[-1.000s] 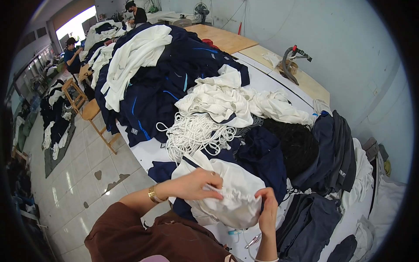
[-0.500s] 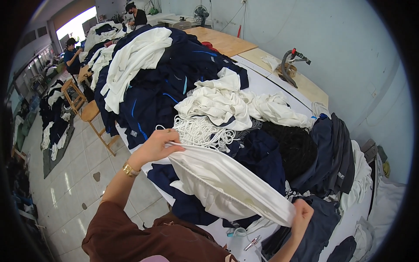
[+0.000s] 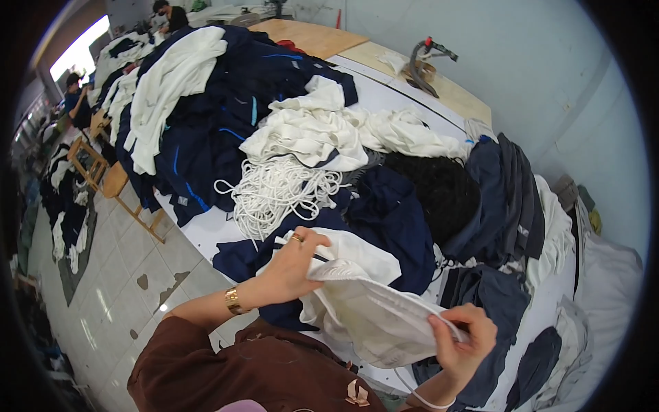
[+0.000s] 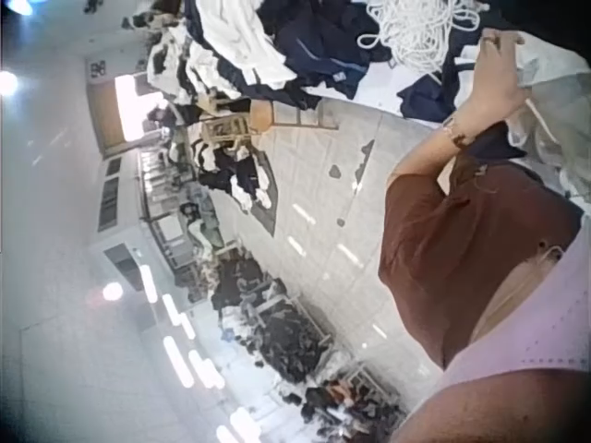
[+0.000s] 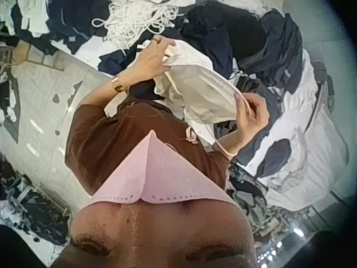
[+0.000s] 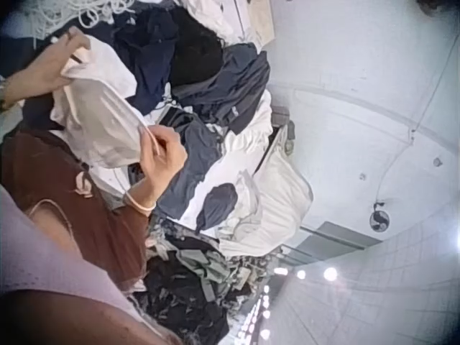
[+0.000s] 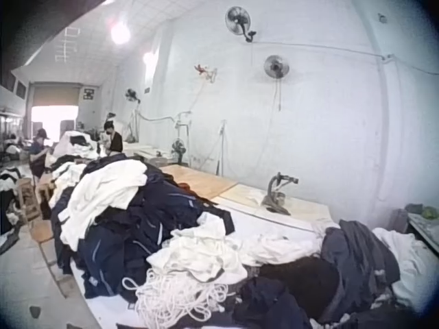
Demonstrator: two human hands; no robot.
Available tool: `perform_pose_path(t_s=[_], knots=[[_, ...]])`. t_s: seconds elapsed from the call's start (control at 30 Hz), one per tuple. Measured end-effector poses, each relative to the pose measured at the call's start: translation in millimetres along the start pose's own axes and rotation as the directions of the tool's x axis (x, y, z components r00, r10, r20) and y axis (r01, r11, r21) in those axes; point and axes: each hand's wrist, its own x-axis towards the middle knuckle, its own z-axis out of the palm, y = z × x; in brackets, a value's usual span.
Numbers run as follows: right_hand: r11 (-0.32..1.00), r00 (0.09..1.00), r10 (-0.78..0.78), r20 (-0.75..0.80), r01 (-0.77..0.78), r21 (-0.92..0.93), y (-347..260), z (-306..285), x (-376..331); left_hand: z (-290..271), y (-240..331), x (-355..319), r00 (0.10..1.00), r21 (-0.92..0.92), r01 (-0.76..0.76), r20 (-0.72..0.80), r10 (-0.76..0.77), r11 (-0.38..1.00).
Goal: Threading drawstrings through the waistbands of shorts using a long threading needle.
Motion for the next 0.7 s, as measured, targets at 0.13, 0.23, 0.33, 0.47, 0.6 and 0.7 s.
perform_pose_path(t_s=[0.13, 0.23, 0.33, 0.47, 0.6, 0.7], knots=[[0.998, 0.989, 0.067, -0.128, -0.066, 0.009, 16.2, -19.9, -2.3, -41.8, -24.5, 5.5, 0.875, -0.414, 0.223, 0.484, 0.007, 0.883], [0.949, 0.977, 0.212, -0.029, -0.199, 0.243, 45.1, -4.9, 6.7, -79.1, -41.7, 20.9, 0.785, -0.651, 0.422, 0.611, 0.105, 0.631], [0.862, 0.933, 0.348, 0.094, -0.358, 0.359, 64.1, 32.6, 3.6, -64.0, -42.7, 47.6, 0.892, -0.417, 0.232, 0.452, -0.02, 0.879], [0.768, 0.899, 0.304, 0.315, -0.427, 0.477, 64.2, 59.7, -1.9, -22.8, -16.4, 58.9, 0.906, -0.342, -0.187, 0.302, 0.296, 0.921], [0.758, 0.903, 0.259, 0.343, -0.41, 0.507, 61.5, 50.7, 4.1, -15.9, -2.4, 61.5, 0.64, -0.245, 0.039, 0.75, 0.164, 0.969], [0.768, 0.926, 0.245, 0.286, -0.366, 0.525, 63.3, 40.4, 6.4, -21.5, -4.0, 58.1, 0.597, -0.326, 0.209, 0.789, 0.143, 0.922]])
